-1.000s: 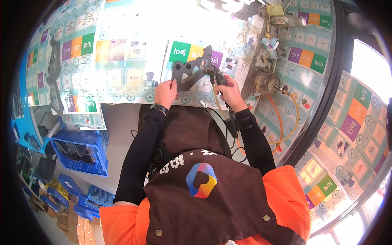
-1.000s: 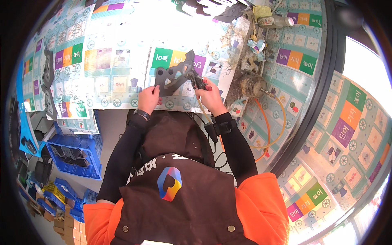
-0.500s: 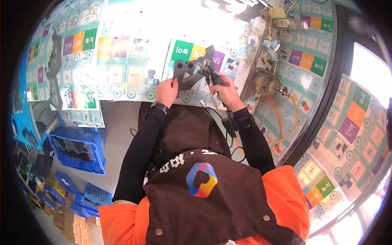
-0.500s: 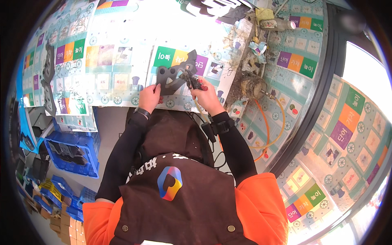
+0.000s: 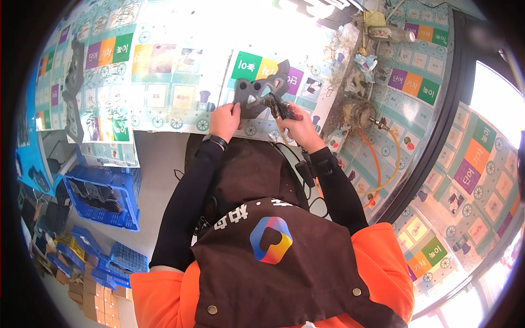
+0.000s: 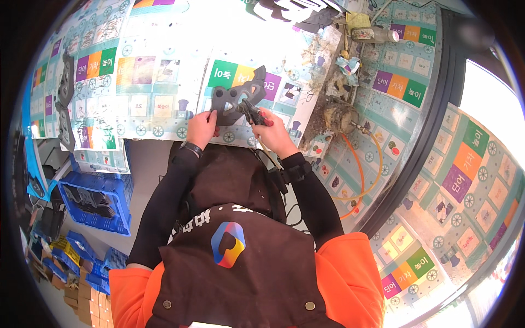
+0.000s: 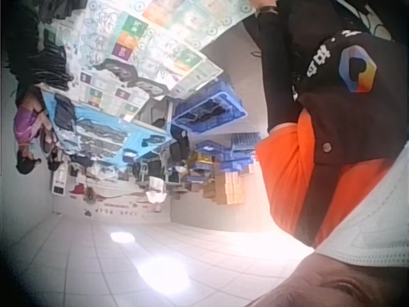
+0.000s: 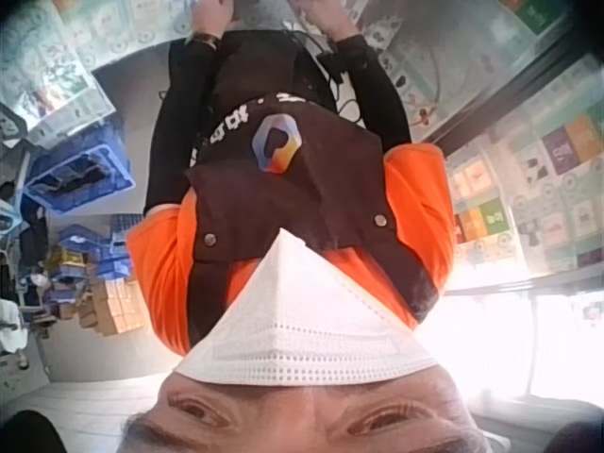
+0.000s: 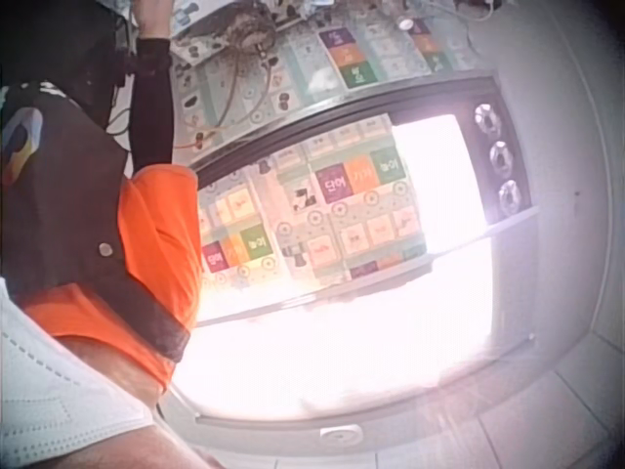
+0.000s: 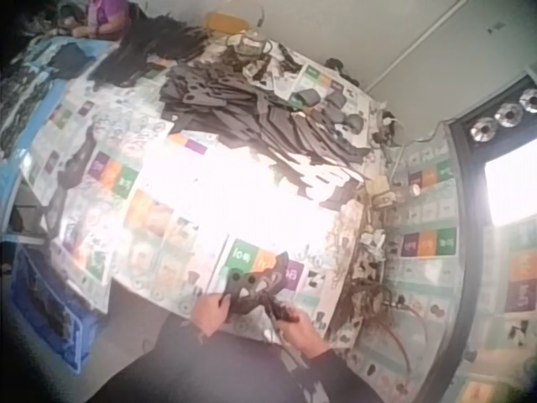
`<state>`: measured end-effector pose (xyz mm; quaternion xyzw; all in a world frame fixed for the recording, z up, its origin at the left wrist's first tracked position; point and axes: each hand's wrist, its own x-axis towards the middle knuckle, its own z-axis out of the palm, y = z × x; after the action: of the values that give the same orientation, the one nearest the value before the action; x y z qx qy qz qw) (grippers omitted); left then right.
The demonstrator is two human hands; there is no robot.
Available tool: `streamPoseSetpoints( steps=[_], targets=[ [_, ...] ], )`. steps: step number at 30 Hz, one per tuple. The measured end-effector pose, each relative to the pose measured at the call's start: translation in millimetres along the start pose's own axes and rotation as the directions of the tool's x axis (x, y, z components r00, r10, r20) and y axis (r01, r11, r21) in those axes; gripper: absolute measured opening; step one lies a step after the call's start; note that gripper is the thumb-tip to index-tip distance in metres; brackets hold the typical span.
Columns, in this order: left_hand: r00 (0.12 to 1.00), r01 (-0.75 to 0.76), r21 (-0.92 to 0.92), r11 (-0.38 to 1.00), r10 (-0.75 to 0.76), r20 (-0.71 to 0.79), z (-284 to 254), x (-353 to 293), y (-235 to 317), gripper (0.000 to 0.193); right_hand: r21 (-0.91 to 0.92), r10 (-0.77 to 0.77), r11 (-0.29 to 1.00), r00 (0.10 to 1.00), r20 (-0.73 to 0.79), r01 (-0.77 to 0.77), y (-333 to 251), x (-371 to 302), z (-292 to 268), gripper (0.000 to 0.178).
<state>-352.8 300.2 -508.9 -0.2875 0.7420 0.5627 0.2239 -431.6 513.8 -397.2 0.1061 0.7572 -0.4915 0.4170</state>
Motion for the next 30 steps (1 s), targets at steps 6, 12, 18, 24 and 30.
streamPoseSetpoints(
  steps=[6,12,18,24,30],
  targets=[
    [1.000,0.018,-0.006,1.000,-0.018,0.010,-1,-1,1,0.043,0.038,-0.013,0.999,1.000,0.015,0.013,-14,3,7,0.014],
    [1.000,0.012,0.019,1.000,-0.012,0.013,-2,-2,4,0.044,-0.042,-0.040,0.998,0.997,0.071,0.043,-4,9,11,0.015],
    [0.994,0.061,-0.153,0.986,-0.047,0.094,-4,-2,-7,0.041,0.002,0.078,0.997,0.987,0.141,-0.079,-3,-14,1,0.025],
    [0.905,0.326,-0.583,0.744,-0.069,0.419,-32,-27,14,0.016,-0.470,-0.308,0.873,0.894,-0.325,0.130,75,-15,-37,0.042],
    [0.846,0.460,-0.735,0.498,0.004,0.532,-94,-101,102,0.018,-0.773,-0.614,0.623,0.685,-0.392,0.116,56,-35,-49,0.074]
  ],
)
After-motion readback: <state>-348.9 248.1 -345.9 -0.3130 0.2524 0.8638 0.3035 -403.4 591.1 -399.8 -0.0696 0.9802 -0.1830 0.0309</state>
